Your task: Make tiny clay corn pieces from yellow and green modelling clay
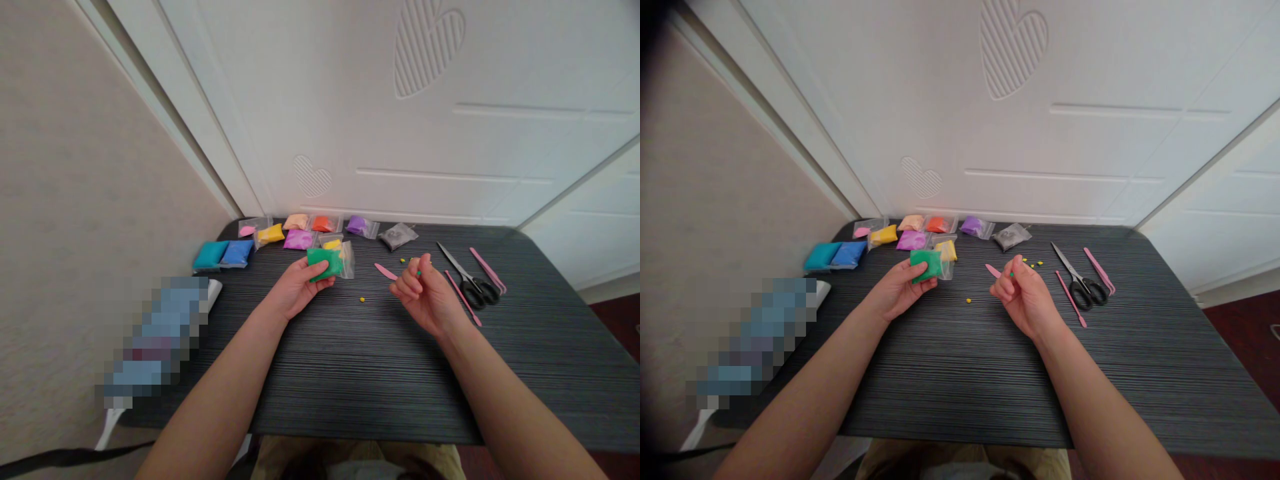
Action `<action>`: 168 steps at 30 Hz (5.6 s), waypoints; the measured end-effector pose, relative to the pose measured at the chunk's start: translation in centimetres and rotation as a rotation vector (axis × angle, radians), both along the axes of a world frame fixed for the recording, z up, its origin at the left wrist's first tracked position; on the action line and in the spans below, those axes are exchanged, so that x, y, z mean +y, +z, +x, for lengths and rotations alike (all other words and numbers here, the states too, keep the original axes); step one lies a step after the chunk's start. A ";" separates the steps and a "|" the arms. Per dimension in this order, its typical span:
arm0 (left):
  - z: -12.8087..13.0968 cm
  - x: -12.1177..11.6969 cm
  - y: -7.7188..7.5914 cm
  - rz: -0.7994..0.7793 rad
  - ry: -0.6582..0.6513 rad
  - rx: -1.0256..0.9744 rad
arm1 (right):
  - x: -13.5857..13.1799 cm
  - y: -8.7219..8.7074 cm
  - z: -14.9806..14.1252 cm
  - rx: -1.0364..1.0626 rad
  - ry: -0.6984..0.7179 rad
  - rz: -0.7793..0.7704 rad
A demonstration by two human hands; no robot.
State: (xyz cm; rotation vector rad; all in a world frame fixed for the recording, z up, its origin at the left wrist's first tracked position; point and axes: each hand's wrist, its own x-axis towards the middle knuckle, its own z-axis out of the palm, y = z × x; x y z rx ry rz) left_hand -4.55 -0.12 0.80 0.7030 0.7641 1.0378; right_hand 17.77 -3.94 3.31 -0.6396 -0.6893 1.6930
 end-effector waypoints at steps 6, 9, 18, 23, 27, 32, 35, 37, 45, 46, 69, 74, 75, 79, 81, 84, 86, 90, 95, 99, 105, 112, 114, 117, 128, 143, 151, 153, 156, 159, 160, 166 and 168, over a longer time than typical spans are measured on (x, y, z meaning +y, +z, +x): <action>0.0 -0.1 0.1 -0.002 0.000 -0.007 | 0.0 -0.2 0.2 -0.023 -0.032 -0.014; 0.0 0.0 0.0 -0.001 -0.002 -0.004 | 0.0 -0.2 0.1 0.001 -0.033 -0.017; 0.0 0.0 -0.1 0.010 -0.016 -0.011 | 0.5 -1.0 0.1 -0.065 -0.101 0.046; -0.1 0.0 0.0 0.010 -0.011 -0.009 | 0.7 -1.2 0.4 -0.106 -0.154 -0.051; -0.1 0.0 0.2 0.003 -0.010 -0.011 | 0.7 -1.0 0.6 -0.125 -0.140 -0.030; -0.1 0.0 0.2 -0.001 -0.007 -0.017 | 0.7 -0.9 0.5 -0.149 -0.130 0.000; -0.1 0.0 0.2 -0.001 -0.009 -0.021 | 0.6 -0.8 0.4 -0.178 -0.113 0.026; 0.0 0.0 0.2 0.005 -0.013 -0.022 | 0.5 -0.7 0.3 -0.189 -0.102 0.047; 0.0 0.0 0.0 -0.004 -0.016 -0.021 | 0.7 -2.1 0.5 -0.818 -0.174 0.265; 0.0 0.0 -0.1 -0.006 -0.016 -0.018 | 0.8 -2.5 0.5 -0.978 -0.184 0.340; 1.0 -0.4 -0.3 0.034 -0.110 0.028 | 0.5 -3.2 0.4 -1.595 -0.067 0.740; 1.3 -0.7 -0.1 0.024 -0.148 0.035 | -0.6 -2.0 -0.4 -1.443 -0.313 0.905; 1.4 -0.7 -0.1 0.023 -0.170 0.038 | -0.7 -1.8 -0.6 -1.435 -0.330 0.931; 1.6 -1.0 0.0 -0.008 -0.238 0.048 | -0.9 -1.8 -0.8 -1.447 -0.307 0.969; 1.7 -1.2 0.0 -0.019 -0.273 0.046 | -0.9 -1.9 -0.7 -1.438 -0.291 0.982; 1.5 -1.5 0.1 -0.002 -0.384 0.024 | -0.8 -2.0 -0.7 -1.403 -0.260 0.998; 1.4 -1.7 0.3 0.032 -0.468 0.000 | -0.8 -1.9 -0.7 -1.357 -0.237 0.999; 1.2 -2.0 0.8 0.101 -0.511 0.012 | -1.0 -1.6 -0.9 -1.225 -0.230 0.927; 1.5 -1.9 0.9 0.164 -0.407 0.213 | -1.1 -1.2 -1.1 -1.155 -0.267 0.810; 1.9 -1.9 0.7 0.208 -0.343 0.314 | -1.2 -1.3 -1.1 -1.136 -0.246 0.737; 1.9 -2.1 0.8 0.177 -0.348 0.247 | -1.3 -1.4 -1.1 -1.153 -0.108 0.758; 1.9 -2.3 1.0 0.156 -0.390 0.294 | -1.6 -1.0 -1.3 -1.303 -0.023 0.838; 1.9 -2.3 0.9 0.140 -0.372 0.302 | -1.7 -1.0 -1.4 -1.325 -0.014 0.854; 1.8 -2.2 0.7 0.119 -0.353 0.292 | -2.0 -1.0 -1.7 -1.350 0.009 0.874; 2.1 -1.9 0.4 0.105 -0.244 0.236 | -1.6 -0.8 -1.5 -1.259 -0.059 0.817; 1.5 -1.4 -0.1 0.130 -0.248 0.261 | -1.0 -0.7 -1.1 -1.096 -0.149 0.707; 2.1 -2.1 0.8 0.232 -0.226 0.215 | -1.2 -1.1 -1.4 -1.024 -0.235 0.480; 2.2 -2.3 0.9 0.243 -0.246 0.198 | -1.2 -1.4 -1.5 -0.941 -0.263 0.448; 2.1 -2.3 0.9 0.242 -0.240 0.198 | -1.1 -1.7 -1.6 -0.834 -0.258 0.406; 2.1 -2.3 0.9 0.235 -0.153 0.280 | -1.3 -1.6 -1.7 -0.849 -0.255 0.430; 2.1 -2.3 0.9 0.234 -0.122 0.315 | -1.4 -1.5 -1.8 -0.877 -0.261 0.449; 2.5 -2.4 1.1 0.236 -0.064 0.370 | -1.9 -1.0 -1.7 -0.999 -0.267 0.526; 2.6 -2.5 1.1 0.240 -0.058 0.370 | -1.9 -1.0 -1.7 -1.020 -0.256 0.549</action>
